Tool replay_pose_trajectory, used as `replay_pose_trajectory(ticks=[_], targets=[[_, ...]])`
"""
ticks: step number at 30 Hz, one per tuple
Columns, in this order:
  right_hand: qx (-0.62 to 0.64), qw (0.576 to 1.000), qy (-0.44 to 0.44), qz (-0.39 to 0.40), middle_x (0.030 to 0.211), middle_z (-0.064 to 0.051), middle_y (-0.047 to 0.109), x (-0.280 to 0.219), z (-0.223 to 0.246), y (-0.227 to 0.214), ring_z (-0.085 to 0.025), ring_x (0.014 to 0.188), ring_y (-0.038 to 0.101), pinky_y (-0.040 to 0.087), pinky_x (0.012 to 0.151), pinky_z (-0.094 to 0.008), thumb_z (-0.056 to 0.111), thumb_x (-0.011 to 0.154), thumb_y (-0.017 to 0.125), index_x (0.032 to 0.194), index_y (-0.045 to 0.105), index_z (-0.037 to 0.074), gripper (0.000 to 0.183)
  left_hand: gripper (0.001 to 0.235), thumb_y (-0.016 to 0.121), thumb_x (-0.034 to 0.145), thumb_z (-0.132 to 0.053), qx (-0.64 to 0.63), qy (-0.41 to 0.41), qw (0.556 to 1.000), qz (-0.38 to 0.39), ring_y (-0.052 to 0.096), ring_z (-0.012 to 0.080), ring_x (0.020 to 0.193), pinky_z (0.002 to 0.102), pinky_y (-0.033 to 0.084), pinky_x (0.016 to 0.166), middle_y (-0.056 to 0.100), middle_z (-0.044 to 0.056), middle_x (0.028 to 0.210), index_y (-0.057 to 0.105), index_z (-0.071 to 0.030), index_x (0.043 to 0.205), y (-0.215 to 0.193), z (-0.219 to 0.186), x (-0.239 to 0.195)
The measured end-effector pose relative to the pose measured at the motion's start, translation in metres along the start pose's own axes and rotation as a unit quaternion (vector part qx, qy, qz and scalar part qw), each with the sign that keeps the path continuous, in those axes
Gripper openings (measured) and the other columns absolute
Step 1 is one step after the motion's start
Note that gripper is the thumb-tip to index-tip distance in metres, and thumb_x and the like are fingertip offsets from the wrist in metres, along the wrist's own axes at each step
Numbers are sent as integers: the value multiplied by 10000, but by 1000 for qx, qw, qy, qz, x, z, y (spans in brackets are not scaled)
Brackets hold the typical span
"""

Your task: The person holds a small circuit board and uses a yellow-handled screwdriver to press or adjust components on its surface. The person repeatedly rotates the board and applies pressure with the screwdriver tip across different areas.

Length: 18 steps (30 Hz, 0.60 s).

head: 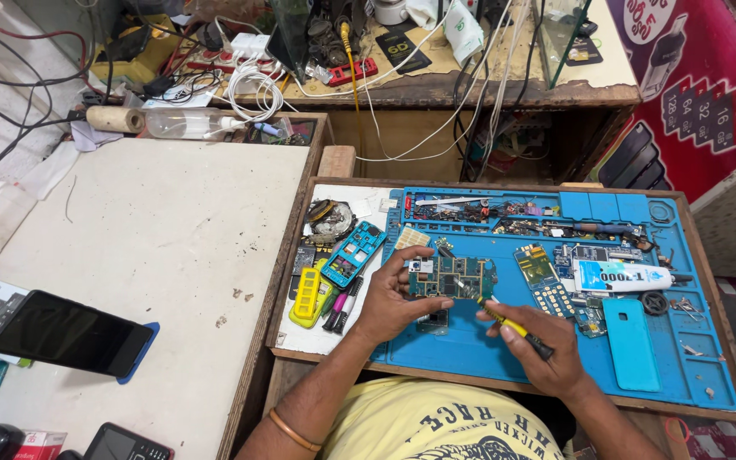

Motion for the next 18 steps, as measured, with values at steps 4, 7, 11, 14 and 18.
replay_pose_trajectory(ticks=[4, 7, 11, 14, 18], targets=[[-13, 1000, -7, 5, 1076, -149, 810, 1, 1, 1, -201, 886, 812, 653, 757, -339, 98, 946, 614, 1284, 676, 12, 354, 710, 863, 766, 58, 13, -11, 999, -29, 726, 148, 1003, 274, 633, 830, 737, 109, 1087, 525, -52, 1382, -7, 1, 0], [-71, 996, -41, 28, 981, -120, 843, 1, 10, 3, -185, 838, 819, 622, 752, -339, 101, 912, 640, 1227, 725, 32, 334, 706, 841, 788, 62, -9, 1, 999, -40, 735, 152, 1034, 281, 652, 869, 733, 106, 1128, 499, -51, 1395, -9, -3, 3], [-58, 996, -64, 26, 949, -113, 840, -2, 14, 4, -190, 878, 822, 620, 780, -341, 84, 909, 637, 1219, 734, 31, 329, 800, 810, 803, 77, -29, -1, 998, -58, 741, 171, 1045, 291, 660, 876, 735, 132, 1144, 424, -61, 1489, -10, -7, 4], [2, 999, -33, -14, 999, -139, 826, -3, 4, -3, -190, 862, 817, 652, 758, -325, 69, 933, 622, 1245, 711, 16, 329, 901, 775, 808, 76, -52, -25, 995, -86, 741, 178, 1016, 295, 659, 835, 733, 148, 1129, 333, -106, 1571, -15, -5, 3], [2, 999, 1, -45, 1054, -152, 819, -6, -9, -8, -179, 809, 815, 653, 709, -302, 58, 932, 632, 1243, 711, 27, 322, 908, 752, 847, 79, -99, 10, 990, -100, 733, 187, 1036, 295, 654, 878, 722, 160, 1173, 289, -91, 1610, -19, -12, 6]])
Point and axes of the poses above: each hand's wrist, its own x-axis towards the middle knuckle, its own y-axis out of the palm, z = x × y, the point moved 9 cm from there along x, towards the middle knuckle
